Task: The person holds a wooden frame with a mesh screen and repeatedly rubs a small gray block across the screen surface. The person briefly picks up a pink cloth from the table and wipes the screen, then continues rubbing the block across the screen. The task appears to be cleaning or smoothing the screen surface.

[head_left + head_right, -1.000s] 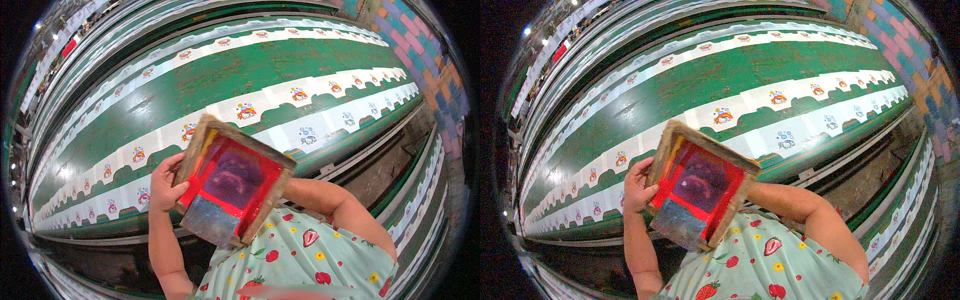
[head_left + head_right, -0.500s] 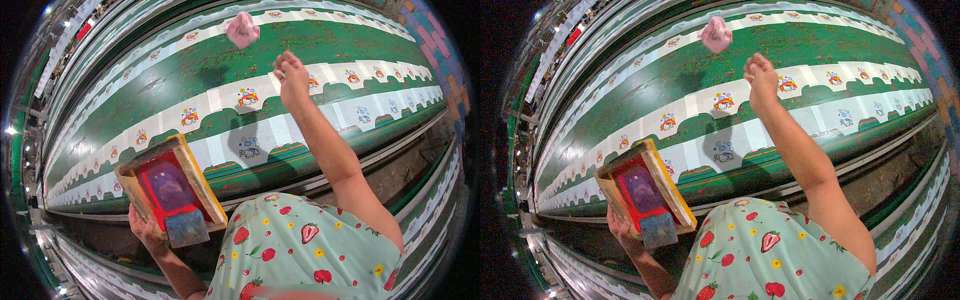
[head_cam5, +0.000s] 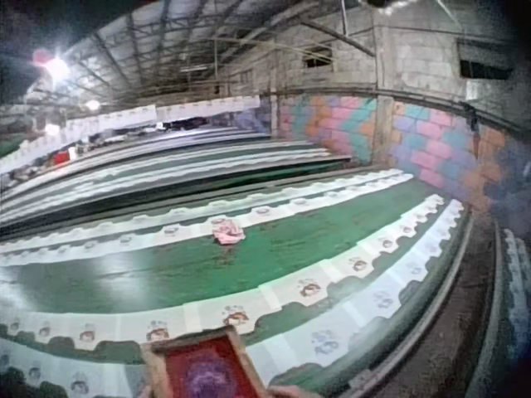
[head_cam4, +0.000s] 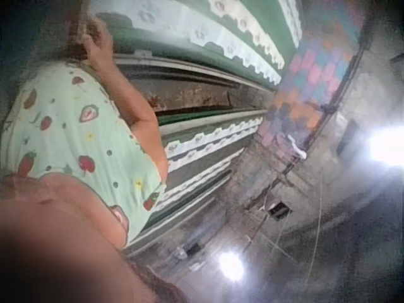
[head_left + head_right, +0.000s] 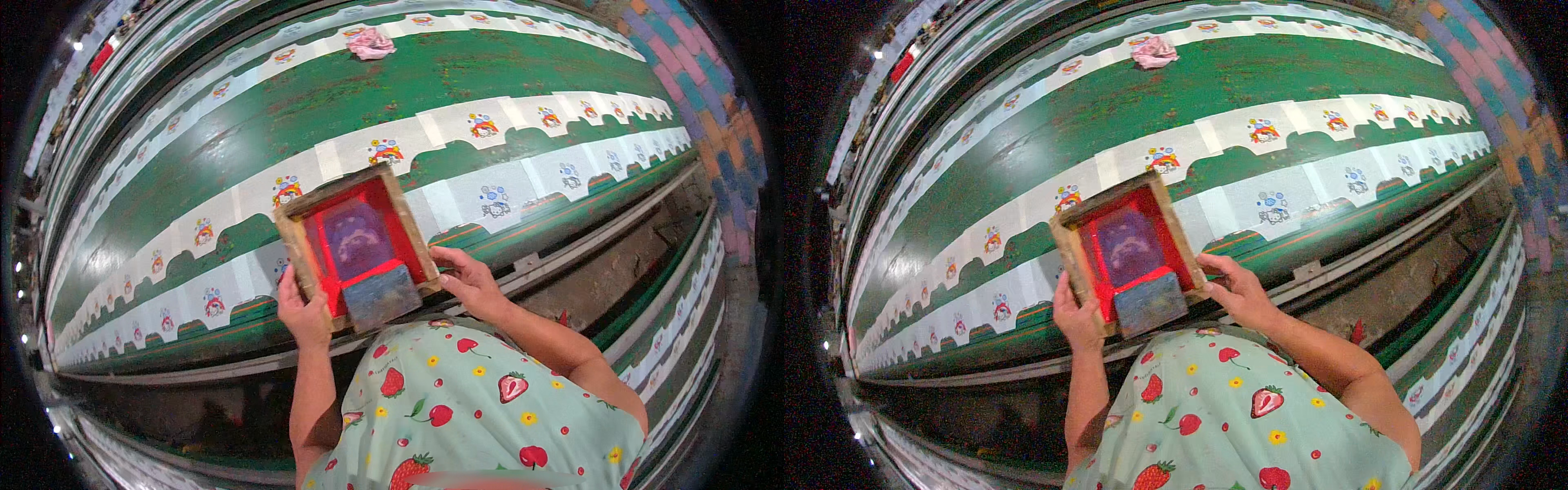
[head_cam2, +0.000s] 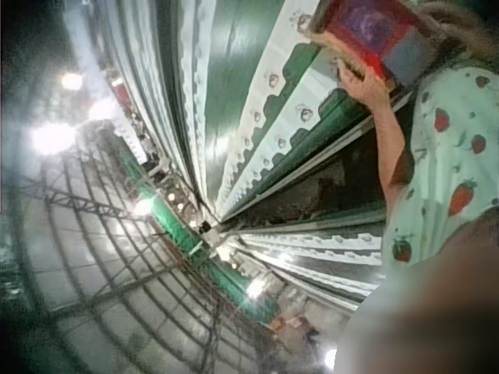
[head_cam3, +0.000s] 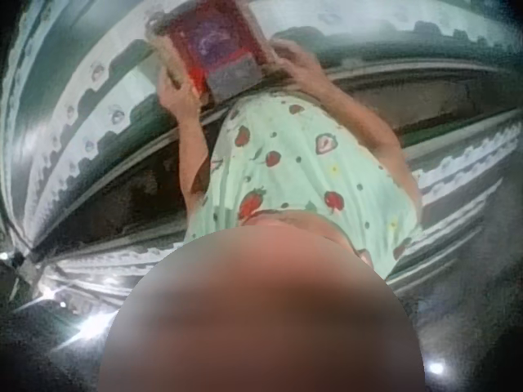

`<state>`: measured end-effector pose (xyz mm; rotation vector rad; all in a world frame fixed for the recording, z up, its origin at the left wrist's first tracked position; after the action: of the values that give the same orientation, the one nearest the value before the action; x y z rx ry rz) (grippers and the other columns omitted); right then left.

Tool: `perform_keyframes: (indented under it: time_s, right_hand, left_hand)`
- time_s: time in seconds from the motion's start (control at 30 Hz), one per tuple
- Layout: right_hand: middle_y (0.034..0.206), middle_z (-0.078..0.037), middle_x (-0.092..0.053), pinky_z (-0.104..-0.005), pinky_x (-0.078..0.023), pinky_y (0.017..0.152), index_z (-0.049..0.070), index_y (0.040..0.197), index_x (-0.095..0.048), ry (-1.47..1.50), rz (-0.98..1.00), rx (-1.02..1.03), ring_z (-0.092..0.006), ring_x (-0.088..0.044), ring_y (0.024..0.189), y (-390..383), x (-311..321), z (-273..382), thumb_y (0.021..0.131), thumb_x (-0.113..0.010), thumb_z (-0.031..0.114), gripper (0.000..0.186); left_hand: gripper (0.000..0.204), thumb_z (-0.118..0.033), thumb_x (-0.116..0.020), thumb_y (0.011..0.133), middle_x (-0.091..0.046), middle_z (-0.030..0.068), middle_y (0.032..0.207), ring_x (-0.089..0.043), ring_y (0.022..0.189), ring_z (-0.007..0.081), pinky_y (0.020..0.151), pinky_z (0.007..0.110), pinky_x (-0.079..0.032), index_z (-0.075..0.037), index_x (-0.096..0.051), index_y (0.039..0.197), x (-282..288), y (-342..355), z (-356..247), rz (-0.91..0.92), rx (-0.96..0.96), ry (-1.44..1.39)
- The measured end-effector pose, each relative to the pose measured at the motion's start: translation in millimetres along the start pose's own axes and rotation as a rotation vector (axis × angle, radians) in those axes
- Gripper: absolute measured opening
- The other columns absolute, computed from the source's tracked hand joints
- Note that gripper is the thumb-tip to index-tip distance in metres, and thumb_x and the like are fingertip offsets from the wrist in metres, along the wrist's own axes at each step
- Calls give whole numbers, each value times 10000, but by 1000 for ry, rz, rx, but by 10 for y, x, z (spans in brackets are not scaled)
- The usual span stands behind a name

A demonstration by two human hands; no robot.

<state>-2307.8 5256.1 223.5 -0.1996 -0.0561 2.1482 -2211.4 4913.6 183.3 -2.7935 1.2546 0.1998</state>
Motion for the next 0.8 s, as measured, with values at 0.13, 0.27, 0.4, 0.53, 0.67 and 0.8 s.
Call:
perform_keyframes:
  time_s: [0.13,0.27,0.4,0.53,0.67,0.8]
  right_hand:
    - [1533,-136,-640,-405,-544,1186,4,1671,-497,30,-184,11,-207,-631,1399,-266,164,-113,1093,-689,33,610]
    - [1534,-149,-664,-414,-532,1199,-19,1663,-502,18,-331,-36,-217,-646,1397,-350,248,-250,1076,-712,31,626]
    - [1528,-152,-674,-412,-537,1200,-20,1654,-517,-53,-347,-4,-213,-659,1387,-394,291,-268,1058,-729,22,634]
    - [1520,-147,-678,-407,-542,1189,-18,1635,-541,-8,-350,15,-207,-668,1367,-383,290,-300,1053,-737,35,616]
    - [1475,-130,-704,-401,-553,1173,-15,1611,-566,14,-345,23,-195,-682,1336,-385,319,-333,1050,-730,14,586]
    - [1430,-114,-726,-398,-559,1167,-4,1596,-585,77,-312,60,-187,-696,1305,-395,331,-348,1049,-711,-28,562]
  left_hand:
    - [822,198,-670,835,-634,175,1564,-659,1400,268,1201,392,-530,79,-501,1631,-502,-92,171,95,8,11]
    - [830,202,-681,811,-605,184,1587,-601,1482,291,1292,427,-453,76,-511,1614,-645,-198,292,108,5,49]
    - [729,186,-681,838,-636,210,1552,-606,1472,298,1285,428,-453,80,-568,1550,-646,-213,400,99,-93,139]
    - [611,191,-680,837,-588,276,1638,-552,1562,346,1337,452,-393,81,-646,1437,-629,-176,495,114,-134,181]
    - [528,204,-690,826,-525,322,1703,-513,1605,373,1347,467,-377,75,-676,1337,-610,-132,570,139,-115,148]
    - [485,215,-715,815,-493,346,1725,-515,1602,385,1332,478,-403,71,-684,1277,-577,-124,600,128,-105,181]
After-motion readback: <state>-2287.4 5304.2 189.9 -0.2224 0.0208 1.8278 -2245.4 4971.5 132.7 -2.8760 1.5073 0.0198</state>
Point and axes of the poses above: each hand's wrist, its own y-axis towards the middle knuckle, its own x-axis out of the back of the hand, z = x × y, the point moved 4 cm from there along y, towards the middle knuckle
